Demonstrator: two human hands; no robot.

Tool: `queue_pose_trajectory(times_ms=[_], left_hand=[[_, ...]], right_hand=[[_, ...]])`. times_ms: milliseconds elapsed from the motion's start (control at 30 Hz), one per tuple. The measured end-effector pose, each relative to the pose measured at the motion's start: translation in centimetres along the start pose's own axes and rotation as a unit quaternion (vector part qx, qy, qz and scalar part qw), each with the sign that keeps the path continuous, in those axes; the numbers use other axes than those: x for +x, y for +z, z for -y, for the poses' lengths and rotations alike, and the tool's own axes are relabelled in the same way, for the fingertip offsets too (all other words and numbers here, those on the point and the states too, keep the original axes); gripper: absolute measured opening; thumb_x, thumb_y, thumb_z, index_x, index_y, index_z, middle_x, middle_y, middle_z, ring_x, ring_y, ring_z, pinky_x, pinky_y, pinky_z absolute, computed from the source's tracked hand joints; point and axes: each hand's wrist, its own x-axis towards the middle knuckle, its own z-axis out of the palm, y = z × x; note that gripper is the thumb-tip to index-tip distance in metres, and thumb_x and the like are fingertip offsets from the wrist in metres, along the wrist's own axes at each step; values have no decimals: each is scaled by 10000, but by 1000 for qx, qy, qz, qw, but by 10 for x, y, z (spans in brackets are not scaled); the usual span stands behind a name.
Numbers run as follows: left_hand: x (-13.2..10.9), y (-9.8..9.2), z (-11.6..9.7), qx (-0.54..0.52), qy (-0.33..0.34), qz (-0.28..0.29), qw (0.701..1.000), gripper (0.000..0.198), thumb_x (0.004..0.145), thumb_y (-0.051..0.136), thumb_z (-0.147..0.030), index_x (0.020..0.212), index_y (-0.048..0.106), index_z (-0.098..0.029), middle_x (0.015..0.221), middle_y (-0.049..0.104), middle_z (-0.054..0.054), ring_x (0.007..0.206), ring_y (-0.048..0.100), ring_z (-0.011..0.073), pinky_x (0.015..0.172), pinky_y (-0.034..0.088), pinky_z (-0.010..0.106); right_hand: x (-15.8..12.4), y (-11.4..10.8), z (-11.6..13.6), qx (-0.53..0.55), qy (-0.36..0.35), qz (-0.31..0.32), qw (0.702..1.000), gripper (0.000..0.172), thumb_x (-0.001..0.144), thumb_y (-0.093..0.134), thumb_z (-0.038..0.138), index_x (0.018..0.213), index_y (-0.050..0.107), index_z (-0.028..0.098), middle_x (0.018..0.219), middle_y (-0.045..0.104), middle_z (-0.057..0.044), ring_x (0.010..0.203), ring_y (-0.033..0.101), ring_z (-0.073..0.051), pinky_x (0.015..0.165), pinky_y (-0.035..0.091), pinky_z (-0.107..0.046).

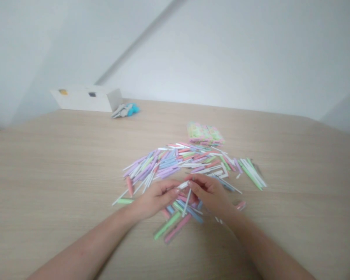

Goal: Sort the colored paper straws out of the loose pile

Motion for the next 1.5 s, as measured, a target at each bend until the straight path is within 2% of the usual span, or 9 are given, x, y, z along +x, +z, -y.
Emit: queue_pose_trajectory(times_ms=[67,167,367,500,667,1000,1300,1433,1500], left_hand=[[0,-2,4,-13,0,-13,1000,480,889,409,-526,1143,577,-155,658,546,-5,453,409,57,404,382,152],[1,-4,9,-40,2,-36,999,591,906,259,-583,896,615,-112,563,483,-17,378,286,40,359,241,166],[3,-5,11,-75,31,-78,994,501,914,315,-538,753,551,-126,511,469,-22,360,272,46,372,158,193],[1,-4,7,-21,36,-85,995,392,908,415,-478,739,515,-139,471,393,-62,383,274,46,389,175,179],[1,-5,8,27,27,-104,994,356,886,461,-482,760,482,-149,560,439,-53,432,313,48,393,226,163],[-1,-6,10,-9,30,-92,995,321,883,481,-456,775,479,-155,555,404,-64,421,288,42,380,210,155],[-2,-8,5,51,60,-126,989,289,894,484,-410,800,520,-139,600,465,-37,465,331,49,425,254,165],[-3,-10,6,29,65,-112,991,311,910,457,-410,760,498,-141,499,385,-72,411,272,33,405,217,160],[-2,-9,8,6,63,-106,992,309,914,447,-414,773,495,-143,524,428,-63,392,288,23,387,219,150]], right_hand=[[2,-4,0,27,10,-21,999,175,838,567,344,888,666,209,509,590,47,412,504,-82,412,389,-181],[5,-12,0,72,18,-61,995,174,826,589,342,899,663,202,577,627,33,406,497,-71,393,368,-177],[6,-20,-2,119,8,-96,988,163,805,626,328,896,668,198,576,628,26,432,504,-72,398,362,-174],[6,-20,-3,113,10,-88,990,169,816,618,323,913,668,194,609,647,14,433,506,-68,396,367,-170],[6,-22,-2,100,5,-85,991,167,825,612,321,911,664,188,569,624,22,430,499,-60,393,361,-156],[5,-23,-2,87,0,-92,992,158,831,607,318,899,662,187,524,590,35,420,486,-59,391,354,-155],[7,-26,-2,117,2,-120,986,144,802,640,309,863,668,182,577,625,20,433,493,-56,398,361,-152],[9,-30,2,137,1,-134,981,142,777,662,309,835,660,179,606,638,12,435,500,-60,391,360,-154],[8,-30,4,125,1,-129,984,148,782,656,319,837,658,181,604,639,12,434,503,-62,393,368,-156]])
